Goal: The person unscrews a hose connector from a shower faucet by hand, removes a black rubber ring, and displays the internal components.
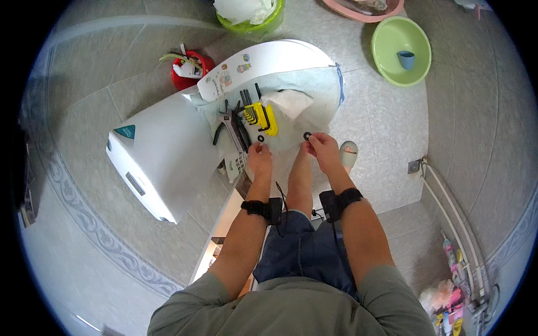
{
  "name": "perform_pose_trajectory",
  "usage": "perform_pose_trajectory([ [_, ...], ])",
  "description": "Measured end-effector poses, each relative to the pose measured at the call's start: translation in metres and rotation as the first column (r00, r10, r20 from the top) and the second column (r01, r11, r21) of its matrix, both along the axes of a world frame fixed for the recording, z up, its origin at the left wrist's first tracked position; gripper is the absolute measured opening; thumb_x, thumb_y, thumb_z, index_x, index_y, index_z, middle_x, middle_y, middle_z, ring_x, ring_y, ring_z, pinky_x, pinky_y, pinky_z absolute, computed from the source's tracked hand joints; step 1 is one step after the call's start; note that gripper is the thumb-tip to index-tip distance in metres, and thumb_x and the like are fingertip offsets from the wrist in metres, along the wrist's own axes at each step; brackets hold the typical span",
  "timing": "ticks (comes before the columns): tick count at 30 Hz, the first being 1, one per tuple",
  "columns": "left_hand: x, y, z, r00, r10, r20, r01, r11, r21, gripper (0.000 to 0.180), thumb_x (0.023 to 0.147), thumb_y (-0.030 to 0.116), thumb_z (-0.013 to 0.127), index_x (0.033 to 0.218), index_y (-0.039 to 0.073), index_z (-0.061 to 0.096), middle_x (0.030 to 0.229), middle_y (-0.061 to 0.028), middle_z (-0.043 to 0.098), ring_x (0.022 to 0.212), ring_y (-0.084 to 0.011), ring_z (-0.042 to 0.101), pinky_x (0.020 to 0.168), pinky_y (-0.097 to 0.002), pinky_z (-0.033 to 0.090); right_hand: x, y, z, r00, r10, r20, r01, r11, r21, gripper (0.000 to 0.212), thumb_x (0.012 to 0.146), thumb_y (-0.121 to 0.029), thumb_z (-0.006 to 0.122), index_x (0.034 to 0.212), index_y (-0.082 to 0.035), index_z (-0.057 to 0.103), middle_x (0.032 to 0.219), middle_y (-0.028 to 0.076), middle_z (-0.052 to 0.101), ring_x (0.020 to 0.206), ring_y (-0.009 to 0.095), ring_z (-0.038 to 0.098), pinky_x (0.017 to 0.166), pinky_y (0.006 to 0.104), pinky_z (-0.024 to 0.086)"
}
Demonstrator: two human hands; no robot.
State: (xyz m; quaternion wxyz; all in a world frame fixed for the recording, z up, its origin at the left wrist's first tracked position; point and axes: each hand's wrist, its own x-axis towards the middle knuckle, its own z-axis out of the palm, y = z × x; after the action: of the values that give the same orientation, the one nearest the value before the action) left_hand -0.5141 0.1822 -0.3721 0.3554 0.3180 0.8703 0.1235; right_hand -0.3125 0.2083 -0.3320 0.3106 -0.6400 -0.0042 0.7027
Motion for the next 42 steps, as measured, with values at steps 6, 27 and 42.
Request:
perform_pose_trajectory([
  [6, 0.003, 0.025, 0.007, 0.985, -0.133, -0.112, 0.139, 0.989, 0.043, 0.027, 0.081, 0.016, 0.066, 0.102, 0.001, 0.059, 0.080, -0.0113, 0.064, 0.073, -0.0243, 0.063, 0.065, -0.0354, 0.048, 0.006, -0.003, 0.021, 0.995, -0.097, -0.019, 0.098, 0.995, 0.033, 0.023, 0.088, -0.006, 0.057, 0.108, 0.004, 0.056, 0.096, 0.011, 0.064, 0.083, 0.016, 0.064, 0.073, 0.0258, 0.055],
  [27, 0.055, 0.035, -0.018, 0.980, -0.201, 0.011, 0.201, 0.979, -0.037, 0.030, 0.085, 0.023, 0.064, 0.102, -0.001, 0.061, 0.088, -0.0107, 0.066, 0.080, -0.0196, 0.064, 0.068, -0.0297, 0.049, 0.077, -0.009, 0.094, 0.900, -0.421, 0.110, 0.398, 0.899, 0.184, 0.017, 0.086, -0.001, 0.060, 0.102, 0.001, 0.060, 0.091, 0.007, 0.066, 0.077, 0.012, 0.065, 0.065, 0.0199, 0.054],
  [42, 0.006, 0.033, 0.023, 0.882, -0.107, -0.459, 0.192, 0.971, 0.142, 0.023, 0.081, 0.012, 0.056, 0.100, -0.001, 0.059, 0.099, -0.0226, 0.060, 0.097, -0.0392, 0.055, 0.081, -0.0452, 0.044, 0.137, -0.112, 0.072, 0.978, -0.201, 0.060, 0.193, 0.975, 0.113, 0.015, 0.085, -0.002, 0.057, 0.100, -0.002, 0.058, 0.084, 0.004, 0.060, 0.066, 0.011, 0.058, 0.059, 0.0223, 0.049],
])
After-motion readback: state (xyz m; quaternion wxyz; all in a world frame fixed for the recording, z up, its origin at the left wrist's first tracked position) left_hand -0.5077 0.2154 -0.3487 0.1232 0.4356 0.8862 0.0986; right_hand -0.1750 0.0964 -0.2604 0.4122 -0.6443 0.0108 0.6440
